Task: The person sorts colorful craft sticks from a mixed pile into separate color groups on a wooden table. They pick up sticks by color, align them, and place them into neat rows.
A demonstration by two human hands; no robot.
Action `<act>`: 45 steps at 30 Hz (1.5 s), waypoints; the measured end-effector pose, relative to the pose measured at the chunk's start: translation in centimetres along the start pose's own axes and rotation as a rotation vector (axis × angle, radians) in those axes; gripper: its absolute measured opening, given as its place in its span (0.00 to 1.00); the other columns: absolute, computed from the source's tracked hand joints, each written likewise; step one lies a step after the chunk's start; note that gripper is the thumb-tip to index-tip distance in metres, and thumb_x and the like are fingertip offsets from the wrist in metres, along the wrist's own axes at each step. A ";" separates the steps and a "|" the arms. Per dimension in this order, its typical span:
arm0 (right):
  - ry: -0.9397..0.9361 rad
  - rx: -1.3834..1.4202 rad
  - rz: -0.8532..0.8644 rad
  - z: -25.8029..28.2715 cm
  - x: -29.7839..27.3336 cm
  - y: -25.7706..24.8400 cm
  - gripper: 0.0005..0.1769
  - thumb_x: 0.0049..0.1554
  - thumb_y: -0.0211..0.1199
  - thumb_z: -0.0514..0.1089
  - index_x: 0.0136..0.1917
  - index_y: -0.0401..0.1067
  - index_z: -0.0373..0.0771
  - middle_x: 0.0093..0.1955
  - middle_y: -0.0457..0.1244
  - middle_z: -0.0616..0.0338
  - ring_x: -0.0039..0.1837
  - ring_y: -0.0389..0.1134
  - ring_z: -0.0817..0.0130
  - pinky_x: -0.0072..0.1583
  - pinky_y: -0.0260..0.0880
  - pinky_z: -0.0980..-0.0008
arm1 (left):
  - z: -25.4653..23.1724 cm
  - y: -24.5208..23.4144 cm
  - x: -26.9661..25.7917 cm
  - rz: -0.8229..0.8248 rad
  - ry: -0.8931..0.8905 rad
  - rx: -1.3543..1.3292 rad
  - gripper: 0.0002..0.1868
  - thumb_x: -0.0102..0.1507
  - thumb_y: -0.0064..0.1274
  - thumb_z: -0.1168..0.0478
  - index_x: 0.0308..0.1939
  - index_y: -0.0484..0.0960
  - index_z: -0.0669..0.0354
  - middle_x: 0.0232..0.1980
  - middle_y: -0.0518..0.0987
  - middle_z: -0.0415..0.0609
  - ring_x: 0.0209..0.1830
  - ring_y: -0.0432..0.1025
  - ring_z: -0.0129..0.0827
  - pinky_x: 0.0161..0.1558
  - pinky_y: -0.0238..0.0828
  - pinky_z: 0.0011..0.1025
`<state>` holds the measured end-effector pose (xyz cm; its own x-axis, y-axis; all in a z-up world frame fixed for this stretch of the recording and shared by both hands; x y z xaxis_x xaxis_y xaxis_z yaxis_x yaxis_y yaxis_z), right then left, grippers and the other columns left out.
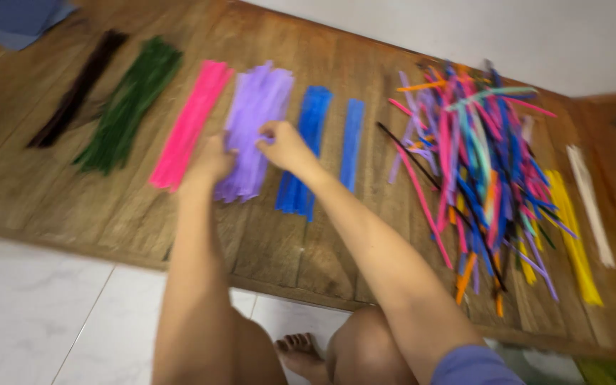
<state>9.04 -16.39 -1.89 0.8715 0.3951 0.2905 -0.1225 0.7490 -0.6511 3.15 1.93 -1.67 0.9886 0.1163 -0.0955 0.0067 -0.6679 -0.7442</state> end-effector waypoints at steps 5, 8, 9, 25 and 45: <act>0.016 0.036 -0.065 -1.3 -4.5 -5.1 0.19 0.54 0.69 0.46 0.56 0.77 0.35 0.51 0.71 0.47 0.51 0.73 0.59 0.54 0.74 0.62 | -2.1 0.4 -0.9 -0.226 0.223 0.099 0.34 0.60 0.61 0.58 0.69 0.71 0.60 0.68 0.67 0.70 0.68 0.58 0.66 0.66 0.53 0.55; 0.031 0.014 -0.134 -4.0 -8.4 -9.7 0.18 0.55 0.68 0.47 0.56 0.77 0.37 0.51 0.71 0.49 0.49 0.71 0.61 0.52 0.73 0.63 | -5.9 1.2 -3.0 -0.276 0.367 0.074 0.27 0.63 0.59 0.59 0.65 0.76 0.62 0.67 0.70 0.68 0.65 0.61 0.68 0.65 0.58 0.54; 0.039 -0.001 -0.166 -5.3 -9.8 -11.3 0.16 0.56 0.68 0.47 0.55 0.78 0.37 0.51 0.71 0.50 0.49 0.71 0.62 0.52 0.73 0.64 | -7.5 2.0 -3.6 -0.272 0.423 0.060 0.25 0.64 0.59 0.59 0.65 0.77 0.62 0.65 0.72 0.67 0.64 0.62 0.66 0.65 0.60 0.53; 0.395 -0.612 -0.250 -10.8 -22.2 -25.0 0.18 0.52 0.70 0.46 0.54 0.79 0.37 0.46 0.69 0.40 0.51 0.70 0.42 0.55 0.70 0.48 | -24.3 13.9 -13.9 -0.081 0.823 -0.009 0.14 0.60 0.58 0.61 0.49 0.80 0.60 0.56 0.75 0.56 0.57 0.68 0.54 0.53 0.69 0.51; 0.541 0.381 -0.480 -4.4 -27.8 -40.3 0.13 0.65 0.62 0.49 0.52 0.82 0.40 0.44 0.69 0.66 0.40 0.63 0.81 0.41 0.62 0.77 | -25.3 19.0 -14.5 0.312 0.657 -0.341 0.15 0.66 0.55 0.58 0.54 0.81 0.62 0.52 0.80 0.56 0.53 0.77 0.47 0.55 0.75 0.41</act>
<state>-8.20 -59.87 13.18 0.9667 -0.2536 0.0348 0.2546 0.9391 -0.2306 -7.20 -31.04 2.36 0.8382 -0.4982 0.2221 -0.3435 -0.7984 -0.4945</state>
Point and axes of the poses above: each hand's wrist, its own x-axis towards the middle knuckle, its own y-axis out of the palm, z = x × y, the point moved 4 cm from there along x, towards the middle knuckle
